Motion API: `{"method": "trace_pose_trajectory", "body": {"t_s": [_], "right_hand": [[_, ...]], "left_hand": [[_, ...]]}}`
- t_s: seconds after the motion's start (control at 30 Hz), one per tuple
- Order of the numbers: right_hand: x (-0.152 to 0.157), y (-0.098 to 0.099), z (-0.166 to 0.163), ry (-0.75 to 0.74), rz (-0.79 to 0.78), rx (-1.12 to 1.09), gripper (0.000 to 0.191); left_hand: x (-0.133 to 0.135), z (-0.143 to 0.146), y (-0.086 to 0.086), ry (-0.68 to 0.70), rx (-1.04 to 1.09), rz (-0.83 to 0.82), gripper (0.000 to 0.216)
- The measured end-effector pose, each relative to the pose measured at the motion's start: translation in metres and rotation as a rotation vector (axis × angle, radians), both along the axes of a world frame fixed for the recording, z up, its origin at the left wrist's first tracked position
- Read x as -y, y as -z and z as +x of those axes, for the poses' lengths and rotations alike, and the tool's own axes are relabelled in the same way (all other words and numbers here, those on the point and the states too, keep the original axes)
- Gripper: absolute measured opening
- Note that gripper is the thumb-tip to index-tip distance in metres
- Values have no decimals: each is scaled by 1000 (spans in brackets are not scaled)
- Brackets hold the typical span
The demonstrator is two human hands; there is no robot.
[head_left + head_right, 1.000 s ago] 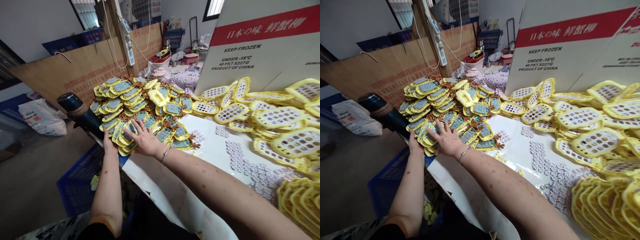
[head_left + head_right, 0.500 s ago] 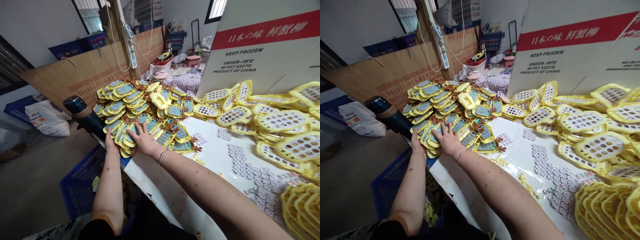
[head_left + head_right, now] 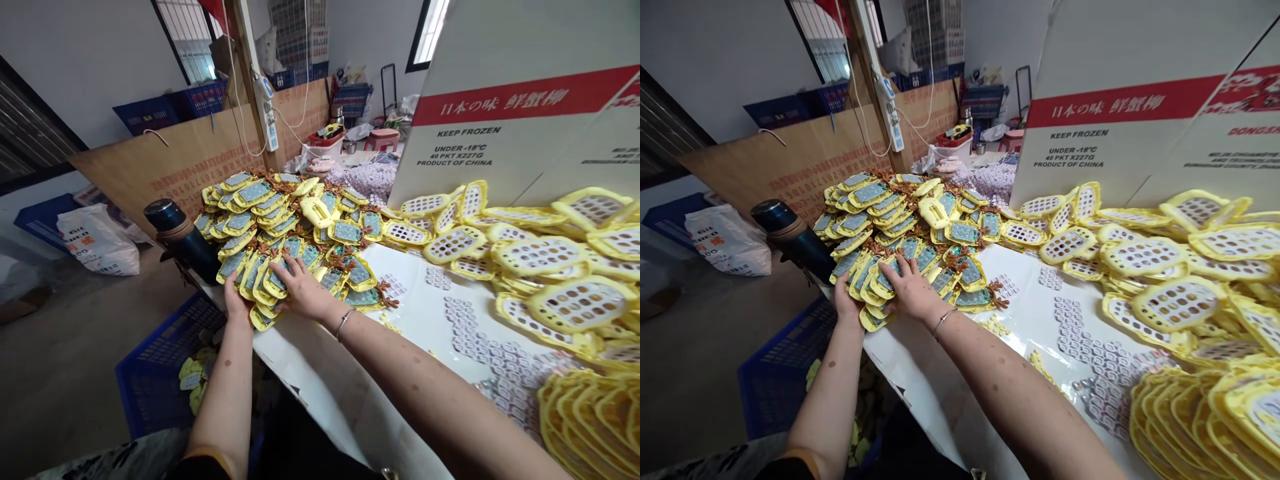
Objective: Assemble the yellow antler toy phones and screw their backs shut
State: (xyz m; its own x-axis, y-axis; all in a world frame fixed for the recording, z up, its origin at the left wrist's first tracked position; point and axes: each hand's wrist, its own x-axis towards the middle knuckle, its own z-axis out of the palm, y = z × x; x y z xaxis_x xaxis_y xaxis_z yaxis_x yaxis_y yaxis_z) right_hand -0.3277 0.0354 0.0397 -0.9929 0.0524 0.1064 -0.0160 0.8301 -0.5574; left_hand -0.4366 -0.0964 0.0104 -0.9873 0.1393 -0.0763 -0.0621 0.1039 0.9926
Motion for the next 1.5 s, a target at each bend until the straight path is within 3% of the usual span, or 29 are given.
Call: {"method": "trace_pose_trajectory", "body": {"t_s": [0.1, 0.27, 0.4, 0.53, 0.87, 1.03, 1.17, 1.5], "right_hand": [[-6, -4, 12, 4, 22, 15, 103], [-20, -4, 35, -46, 24, 31, 96], [-30, -1, 46, -101, -67, -4, 98], [-30, -3, 51, -51, -85, -66, 97], [-34, -7, 70, -75, -66, -86, 90], [-31, -6, 73, -36, 48, -46, 87], [-22, -5, 74, -11, 138, -63, 88], [-29, 20, 83, 16, -167, -333, 68]], "left_hand": [[-5, 17, 0, 14, 102, 62, 55], [-12, 45, 8, -1, 191, 392, 59], [-14, 60, 14, -13, 209, 479, 57], [-14, 69, 16, -25, 253, 554, 50], [-3, 97, 18, -135, 346, 589, 34], [13, 83, 9, -139, 388, 524, 27], [17, 75, 2, -158, 316, 545, 34], [4, 114, -6, 18, 507, 713, 27]]}}
